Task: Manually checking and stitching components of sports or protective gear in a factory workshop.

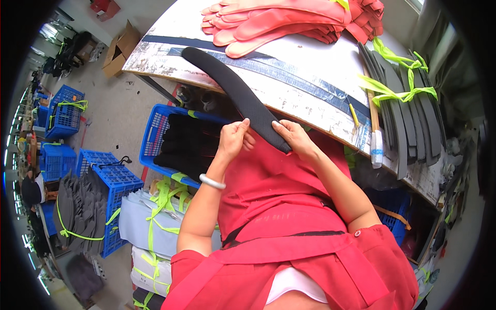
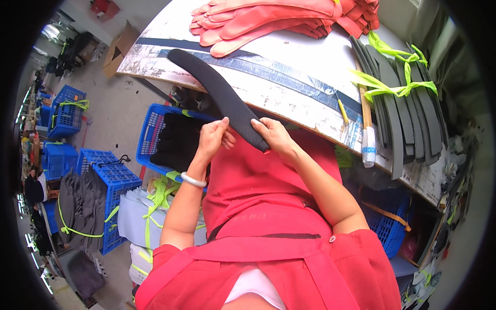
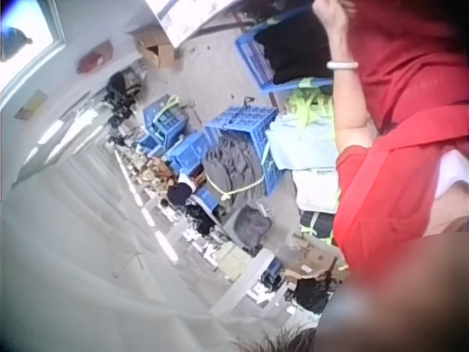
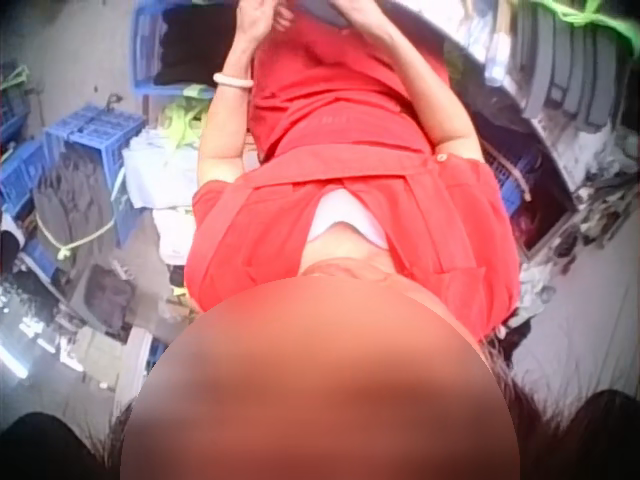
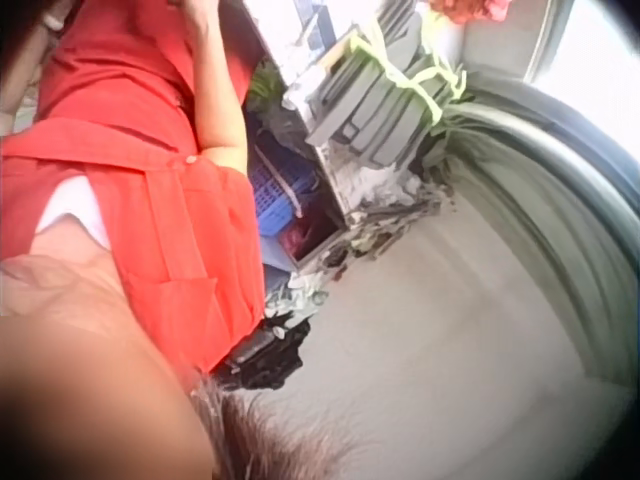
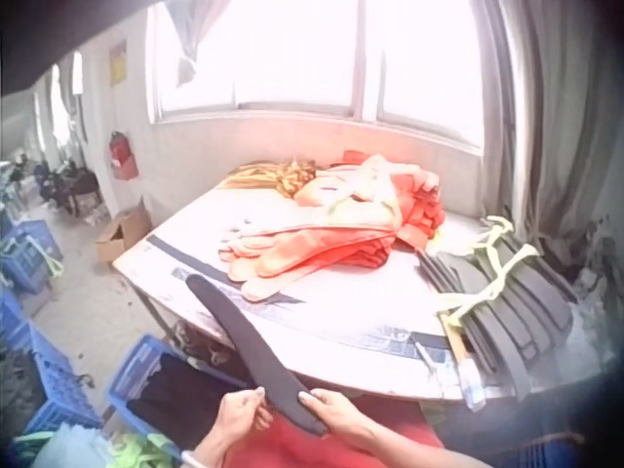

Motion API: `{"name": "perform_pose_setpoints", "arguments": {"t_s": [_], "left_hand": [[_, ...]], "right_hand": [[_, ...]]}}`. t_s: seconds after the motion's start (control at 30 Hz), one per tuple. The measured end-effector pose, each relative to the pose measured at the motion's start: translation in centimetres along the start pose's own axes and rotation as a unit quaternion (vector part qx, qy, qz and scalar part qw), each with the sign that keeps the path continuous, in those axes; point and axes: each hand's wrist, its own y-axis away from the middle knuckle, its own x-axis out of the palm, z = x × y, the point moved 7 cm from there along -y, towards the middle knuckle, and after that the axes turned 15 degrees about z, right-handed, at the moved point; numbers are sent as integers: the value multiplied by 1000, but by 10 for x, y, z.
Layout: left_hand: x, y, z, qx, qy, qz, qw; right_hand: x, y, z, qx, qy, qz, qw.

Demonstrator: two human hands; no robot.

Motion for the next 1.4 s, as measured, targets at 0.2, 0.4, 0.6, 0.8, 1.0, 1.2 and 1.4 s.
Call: {"name": "perform_pose_setpoints", "arguments": {"t_s": [0.2, 0.4, 0.6, 0.8, 1.0, 1.2, 1.4], "left_hand": [[20, -41, -81, 161, -707, -108, 680], [-102, -97, -129, 32, -760, -206, 616], [-200, -121, -185, -67, -704, -299, 641], [-240, -84, -194, -69, -630, -442, 634], [-172, 33, -100, 278, -402, -507, 710], [9, 81, 64, 140, 186, -184, 955], [-74, 123, 124, 109, 254, -244, 930]], "right_hand": [[4, -11, 9, 24, 37, 18, 999], [-4, -9, 6, 4, 69, 29, 997], [-13, -8, 9, 30, 83, 24, 996], [-8, -2, -11, 28, 53, 52, 997], [14, 5, -39, 49, -73, 73, 994], [74, -29, -19, 54, -2, 104, 993], [101, -35, -30, 57, 61, 144, 986]]}}
